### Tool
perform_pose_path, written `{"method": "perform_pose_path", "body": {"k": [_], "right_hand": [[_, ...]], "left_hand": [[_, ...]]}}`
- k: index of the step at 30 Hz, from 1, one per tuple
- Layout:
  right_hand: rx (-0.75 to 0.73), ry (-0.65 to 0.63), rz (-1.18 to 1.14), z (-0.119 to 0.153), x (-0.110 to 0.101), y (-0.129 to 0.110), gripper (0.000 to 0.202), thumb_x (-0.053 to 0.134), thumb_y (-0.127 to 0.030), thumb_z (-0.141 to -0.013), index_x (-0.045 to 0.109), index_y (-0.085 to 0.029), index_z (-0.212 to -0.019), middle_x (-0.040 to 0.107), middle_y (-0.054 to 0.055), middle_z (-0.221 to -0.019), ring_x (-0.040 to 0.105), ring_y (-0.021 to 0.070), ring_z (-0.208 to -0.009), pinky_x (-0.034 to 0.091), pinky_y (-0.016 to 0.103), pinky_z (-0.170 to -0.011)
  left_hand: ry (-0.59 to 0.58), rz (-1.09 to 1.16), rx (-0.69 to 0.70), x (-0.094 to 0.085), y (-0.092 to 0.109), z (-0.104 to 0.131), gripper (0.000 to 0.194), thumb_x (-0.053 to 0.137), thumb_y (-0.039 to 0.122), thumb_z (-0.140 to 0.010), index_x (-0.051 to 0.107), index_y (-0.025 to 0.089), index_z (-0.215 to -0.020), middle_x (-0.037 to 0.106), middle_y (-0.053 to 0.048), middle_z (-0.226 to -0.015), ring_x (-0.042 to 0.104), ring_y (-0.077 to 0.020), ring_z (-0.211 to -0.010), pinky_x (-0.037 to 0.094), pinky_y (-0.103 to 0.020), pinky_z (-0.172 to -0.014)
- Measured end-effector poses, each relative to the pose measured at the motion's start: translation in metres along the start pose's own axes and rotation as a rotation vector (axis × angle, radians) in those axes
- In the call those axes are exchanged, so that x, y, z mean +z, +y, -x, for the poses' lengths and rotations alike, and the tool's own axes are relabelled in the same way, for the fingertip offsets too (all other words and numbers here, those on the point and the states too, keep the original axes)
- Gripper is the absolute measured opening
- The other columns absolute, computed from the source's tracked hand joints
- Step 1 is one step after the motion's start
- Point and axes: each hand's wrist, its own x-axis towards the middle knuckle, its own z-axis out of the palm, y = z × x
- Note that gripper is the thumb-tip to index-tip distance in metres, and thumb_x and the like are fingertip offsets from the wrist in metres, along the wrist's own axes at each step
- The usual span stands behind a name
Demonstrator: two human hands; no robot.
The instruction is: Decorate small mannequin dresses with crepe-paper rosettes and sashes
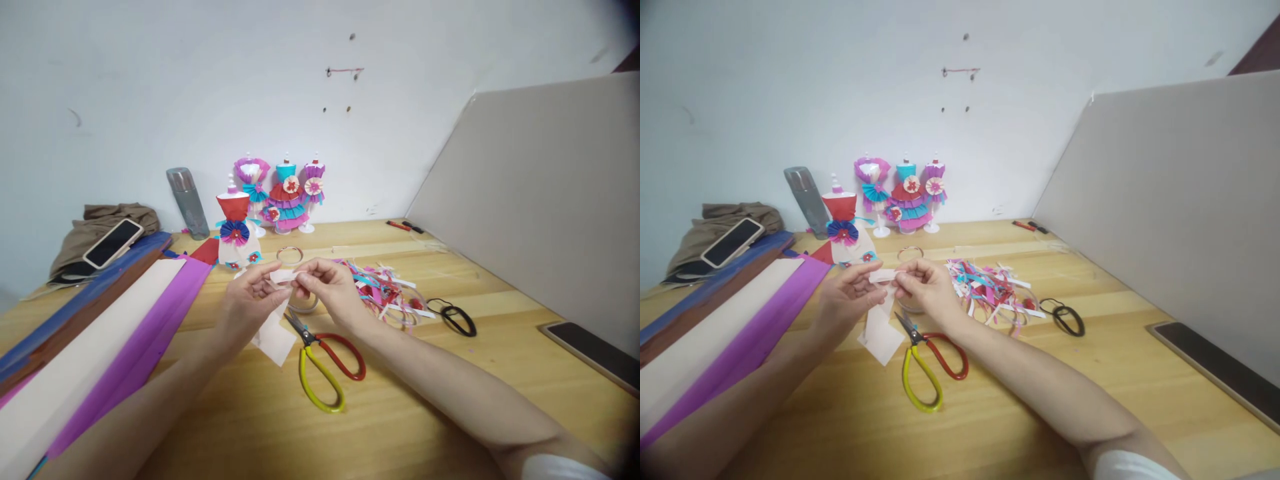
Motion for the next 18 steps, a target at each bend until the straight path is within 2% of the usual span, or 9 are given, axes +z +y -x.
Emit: {"method": "perform_pose_path", "body": {"k": [3, 7, 10, 13, 15, 18], "right_hand": [[0.033, 0.003, -0.051, -0.001, 0.0, 0.0, 0.034, 0.077, -0.048, -0.066, 0.062, -0.018, -0.07, 0.067, 0.001, -0.062, 0.058, 0.0098, -0.049, 0.045, 0.023, -0.049], [0.084, -0.042, -0.14, 0.0, 0.0, -0.006, 0.038, 0.079, -0.049, -0.063, 0.06, -0.018, -0.069, 0.067, 0.0, -0.061, 0.055, 0.0084, -0.046, 0.044, 0.022, -0.047], [0.072, -0.059, -0.181, 0.001, -0.002, -0.011, 0.037, 0.077, -0.051, -0.066, 0.061, -0.019, -0.076, 0.064, -0.001, -0.061, 0.054, 0.0089, -0.046, 0.042, 0.022, -0.047], [0.024, -0.028, -0.162, 0.001, -0.006, -0.011, 0.04, 0.071, -0.054, -0.072, 0.065, -0.021, -0.093, 0.062, -0.002, -0.066, 0.053, 0.0098, -0.05, 0.042, 0.024, -0.05], [0.014, -0.055, -0.1, 0.002, -0.006, -0.008, 0.042, 0.07, -0.055, -0.072, 0.066, -0.021, -0.097, 0.065, 0.0, -0.075, 0.058, 0.0121, -0.061, 0.045, 0.025, -0.057], [0.053, -0.282, -0.058, 0.008, 0.001, -0.003, 0.047, 0.074, -0.053, -0.068, 0.066, -0.021, -0.102, 0.069, 0.005, -0.095, 0.064, 0.0192, -0.089, 0.049, 0.03, -0.077]], "left_hand": [[-0.023, -0.12, 0.024, -0.005, -0.005, -0.005, 0.038, 0.074, 0.023, -0.065, 0.071, 0.017, -0.102, 0.061, 0.002, -0.064, 0.053, -0.0102, -0.055, 0.042, -0.021, -0.052], [-0.058, -0.274, 0.124, -0.012, 0.002, -0.011, 0.006, 0.071, 0.022, -0.067, 0.074, 0.018, -0.071, 0.057, 0.0, -0.059, 0.051, -0.0125, -0.058, 0.039, -0.023, -0.055], [-0.071, -0.302, 0.165, -0.013, 0.017, -0.011, 0.013, 0.07, 0.023, -0.067, 0.067, 0.019, -0.054, 0.055, -0.001, -0.057, 0.05, -0.0135, -0.059, 0.038, -0.023, -0.055], [-0.07, -0.154, 0.037, -0.014, 0.032, -0.007, 0.009, 0.071, 0.025, -0.063, 0.068, 0.019, -0.057, 0.061, -0.002, -0.063, 0.055, -0.0154, -0.064, 0.041, -0.024, -0.057], [-0.029, -0.002, -0.071, -0.014, 0.04, -0.003, 0.01, 0.072, 0.027, -0.061, 0.068, 0.018, -0.06, 0.062, -0.001, -0.062, 0.055, -0.0145, -0.062, 0.043, -0.024, -0.057], [0.022, 0.161, -0.16, -0.013, 0.047, 0.0, 0.013, 0.072, 0.026, -0.06, 0.067, 0.015, -0.065, 0.062, 0.0, -0.058, 0.054, -0.0118, -0.054, 0.044, -0.022, -0.053]]}}
